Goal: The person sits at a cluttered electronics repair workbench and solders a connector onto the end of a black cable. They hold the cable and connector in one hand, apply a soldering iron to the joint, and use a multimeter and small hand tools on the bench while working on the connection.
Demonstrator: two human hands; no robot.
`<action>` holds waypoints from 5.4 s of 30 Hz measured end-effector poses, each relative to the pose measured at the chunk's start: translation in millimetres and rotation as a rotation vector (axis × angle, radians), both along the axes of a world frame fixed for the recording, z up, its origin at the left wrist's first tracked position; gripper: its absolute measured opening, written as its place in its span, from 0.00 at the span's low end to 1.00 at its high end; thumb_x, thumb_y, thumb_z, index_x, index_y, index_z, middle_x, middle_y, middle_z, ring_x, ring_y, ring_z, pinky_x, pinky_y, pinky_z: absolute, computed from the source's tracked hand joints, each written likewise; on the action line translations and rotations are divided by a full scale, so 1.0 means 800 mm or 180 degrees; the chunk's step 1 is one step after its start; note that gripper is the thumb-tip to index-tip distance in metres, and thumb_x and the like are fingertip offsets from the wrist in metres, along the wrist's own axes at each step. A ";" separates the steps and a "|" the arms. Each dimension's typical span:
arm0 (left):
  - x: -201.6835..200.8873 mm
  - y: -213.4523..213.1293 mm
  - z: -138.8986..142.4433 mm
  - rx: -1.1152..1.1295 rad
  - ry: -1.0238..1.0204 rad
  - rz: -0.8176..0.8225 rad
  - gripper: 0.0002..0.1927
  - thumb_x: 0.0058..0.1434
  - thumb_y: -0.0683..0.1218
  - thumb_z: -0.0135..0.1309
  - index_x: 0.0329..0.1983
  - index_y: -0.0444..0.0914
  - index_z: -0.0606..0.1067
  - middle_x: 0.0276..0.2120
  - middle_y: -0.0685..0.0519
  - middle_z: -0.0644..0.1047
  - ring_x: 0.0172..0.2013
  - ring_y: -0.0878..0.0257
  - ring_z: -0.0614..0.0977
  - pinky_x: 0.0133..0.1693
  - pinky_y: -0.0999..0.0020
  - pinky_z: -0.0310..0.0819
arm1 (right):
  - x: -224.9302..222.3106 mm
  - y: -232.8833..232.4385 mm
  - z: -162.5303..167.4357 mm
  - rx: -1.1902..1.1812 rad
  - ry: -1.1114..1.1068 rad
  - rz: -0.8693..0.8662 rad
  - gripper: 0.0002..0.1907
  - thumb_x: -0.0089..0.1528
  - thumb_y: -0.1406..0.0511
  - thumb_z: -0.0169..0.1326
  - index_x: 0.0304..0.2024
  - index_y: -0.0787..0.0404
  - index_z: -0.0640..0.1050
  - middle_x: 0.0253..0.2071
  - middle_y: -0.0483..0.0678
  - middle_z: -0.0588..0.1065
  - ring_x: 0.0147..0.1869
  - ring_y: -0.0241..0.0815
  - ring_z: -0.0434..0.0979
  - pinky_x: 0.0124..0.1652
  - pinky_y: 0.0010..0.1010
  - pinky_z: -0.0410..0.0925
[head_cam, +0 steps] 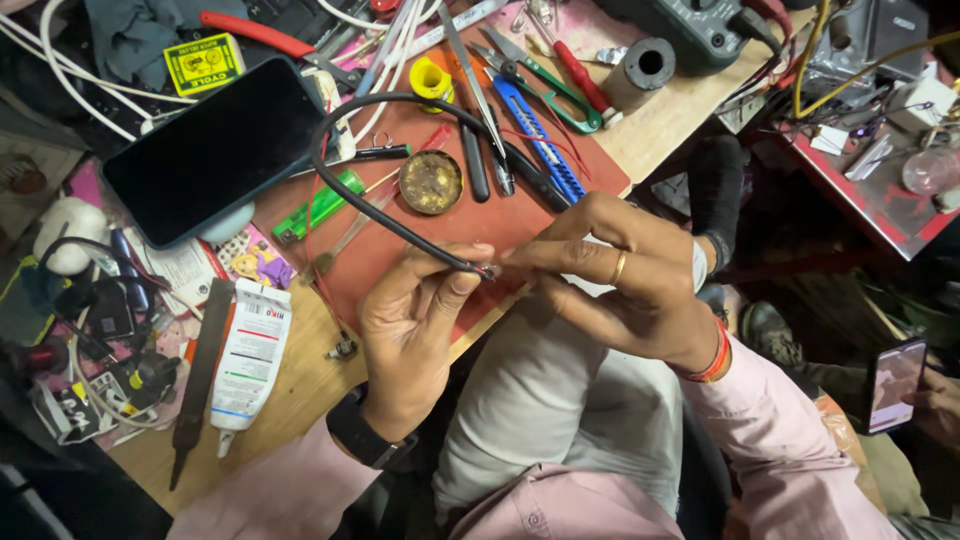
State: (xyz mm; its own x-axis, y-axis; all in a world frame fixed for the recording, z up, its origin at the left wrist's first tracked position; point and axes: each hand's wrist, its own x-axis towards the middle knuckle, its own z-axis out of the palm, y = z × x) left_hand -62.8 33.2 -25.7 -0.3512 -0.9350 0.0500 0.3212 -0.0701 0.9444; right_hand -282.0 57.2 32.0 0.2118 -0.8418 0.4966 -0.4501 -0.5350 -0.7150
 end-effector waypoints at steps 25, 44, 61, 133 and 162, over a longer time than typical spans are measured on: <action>-0.008 0.000 0.002 -0.0081 -0.0199 0.0116 0.06 0.71 0.36 0.55 0.49 0.30 0.76 0.50 0.47 0.80 0.51 0.60 0.82 0.59 0.65 0.77 | 0.002 0.005 0.000 -0.0559 0.0411 -0.0322 0.19 0.55 0.73 0.68 0.49 0.67 0.80 0.35 0.50 0.74 0.38 0.45 0.77 0.37 0.33 0.69; -0.008 -0.004 0.011 -0.0103 -0.0169 -0.0366 0.06 0.72 0.37 0.55 0.49 0.30 0.76 0.45 0.48 0.77 0.46 0.61 0.82 0.53 0.68 0.79 | -0.009 -0.016 -0.037 0.1222 -0.1381 0.0461 0.06 0.66 0.67 0.59 0.42 0.64 0.81 0.37 0.43 0.75 0.43 0.35 0.71 0.45 0.26 0.66; -0.005 -0.013 -0.010 0.0327 0.0402 -0.0132 0.09 0.71 0.37 0.57 0.52 0.30 0.75 0.48 0.47 0.79 0.48 0.59 0.82 0.62 0.62 0.74 | -0.011 -0.015 -0.034 0.0716 -0.1325 -0.0089 0.05 0.64 0.73 0.63 0.43 0.63 0.83 0.38 0.45 0.76 0.40 0.34 0.75 0.39 0.22 0.68; 0.000 -0.020 0.001 0.0517 0.0392 -0.0356 0.09 0.69 0.35 0.58 0.51 0.30 0.74 0.50 0.47 0.79 0.51 0.63 0.81 0.59 0.68 0.75 | 0.008 -0.032 -0.001 0.0292 0.0413 0.0338 0.18 0.55 0.77 0.58 0.45 0.65 0.68 0.44 0.53 0.69 0.47 0.53 0.72 0.45 0.38 0.69; -0.001 -0.022 -0.002 0.0752 0.0498 -0.0426 0.10 0.68 0.34 0.58 0.51 0.30 0.74 0.47 0.46 0.80 0.48 0.56 0.85 0.62 0.62 0.75 | 0.004 -0.021 -0.026 0.0689 -0.0404 -0.0786 0.06 0.65 0.74 0.62 0.44 0.67 0.79 0.42 0.47 0.81 0.38 0.34 0.80 0.38 0.24 0.71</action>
State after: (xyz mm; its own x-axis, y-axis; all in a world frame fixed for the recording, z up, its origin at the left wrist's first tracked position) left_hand -63.4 15.7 -27.6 -0.4770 -0.8732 -0.0999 0.4346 -0.3331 0.8367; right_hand -279.1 40.0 11.1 -0.0632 -0.9486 0.3102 -0.4472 -0.2510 -0.8585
